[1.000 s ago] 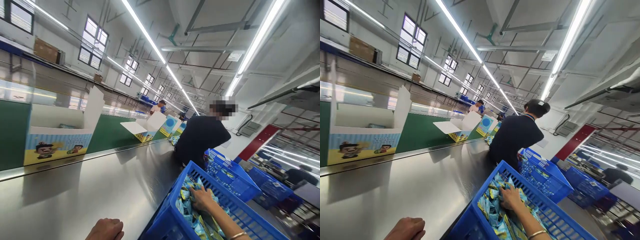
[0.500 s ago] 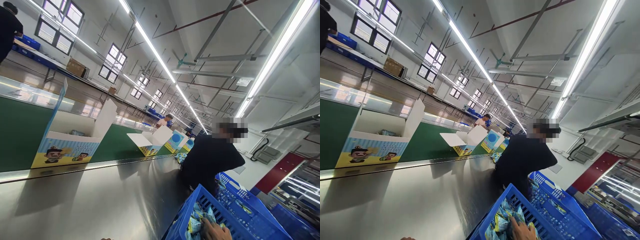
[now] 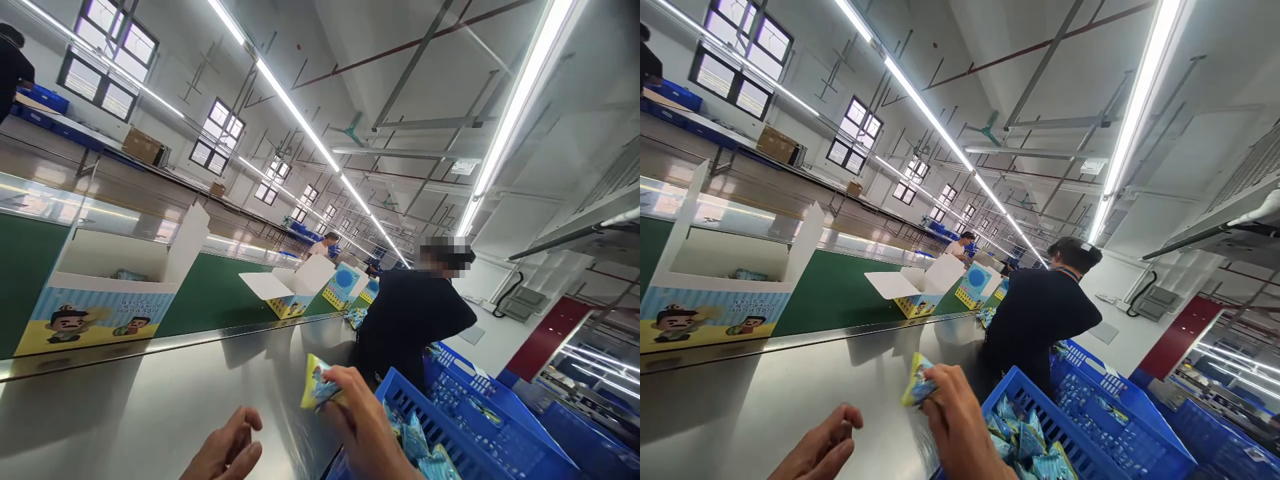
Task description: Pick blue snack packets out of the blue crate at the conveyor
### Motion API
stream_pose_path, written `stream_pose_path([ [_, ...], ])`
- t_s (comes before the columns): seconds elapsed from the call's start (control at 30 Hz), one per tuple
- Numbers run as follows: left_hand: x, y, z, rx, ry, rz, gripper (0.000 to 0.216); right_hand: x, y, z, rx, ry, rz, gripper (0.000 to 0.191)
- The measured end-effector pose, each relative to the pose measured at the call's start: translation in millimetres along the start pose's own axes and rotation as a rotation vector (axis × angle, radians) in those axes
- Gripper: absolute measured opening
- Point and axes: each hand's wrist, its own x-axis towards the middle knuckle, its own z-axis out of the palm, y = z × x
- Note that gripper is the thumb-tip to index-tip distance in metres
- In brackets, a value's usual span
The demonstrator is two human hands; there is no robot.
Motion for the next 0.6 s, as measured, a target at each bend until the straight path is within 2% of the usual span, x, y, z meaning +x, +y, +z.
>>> stream_pose_path([
  [0.03, -0.8, 24.0, -7.8, -0.156, 0.041, 0.036, 0.076, 11.0, -17.9, 11.2, 0.021, 0.013, -0.12, 0.042],
  [0.1, -4.1, 65.7, -20.1, -0.312, 0.053, 0.049, 0.068, 28.4, -44.3, 30.6, 0.035, 0.055, -0.273, 0.041],
  [0.2, -10.2, 99.0, -31.5, -0.28, 0.188, 0.023, 0.059, 45.6, -61.2, 54.5, 0.13, 0.117, -0.327, 0.041],
  [0.3, -11.2, 103.3, -38.7, -0.276, 0.286, -0.013, 0.067, 51.0, -61.7, 81.1, 0.272, 0.151, -0.281, 0.039],
  [0.4, -7.5, 102.2, -41.3, -0.316, 0.252, -0.044, 0.072, 42.6, -59.4, 111.0, 0.381, 0.286, -0.241, 0.029],
  [0.47, -5.0, 105.2, -40.6, -0.304, 0.21, -0.06, 0.071, 30.3, -58.8, 124.3, 0.45, 0.367, -0.236, 0.031],
  [0.53, -4.4, 109.6, -40.4, -0.289, 0.212, -0.077, 0.071, 15.6, -58.0, 127.2, 0.476, 0.361, -0.184, 0.046],
  [0.6, -7.2, 112.4, -43.1, -0.278, 0.279, -0.051, 0.07, 2.8, -56.0, 120.9, 0.467, 0.268, -0.031, 0.073],
])
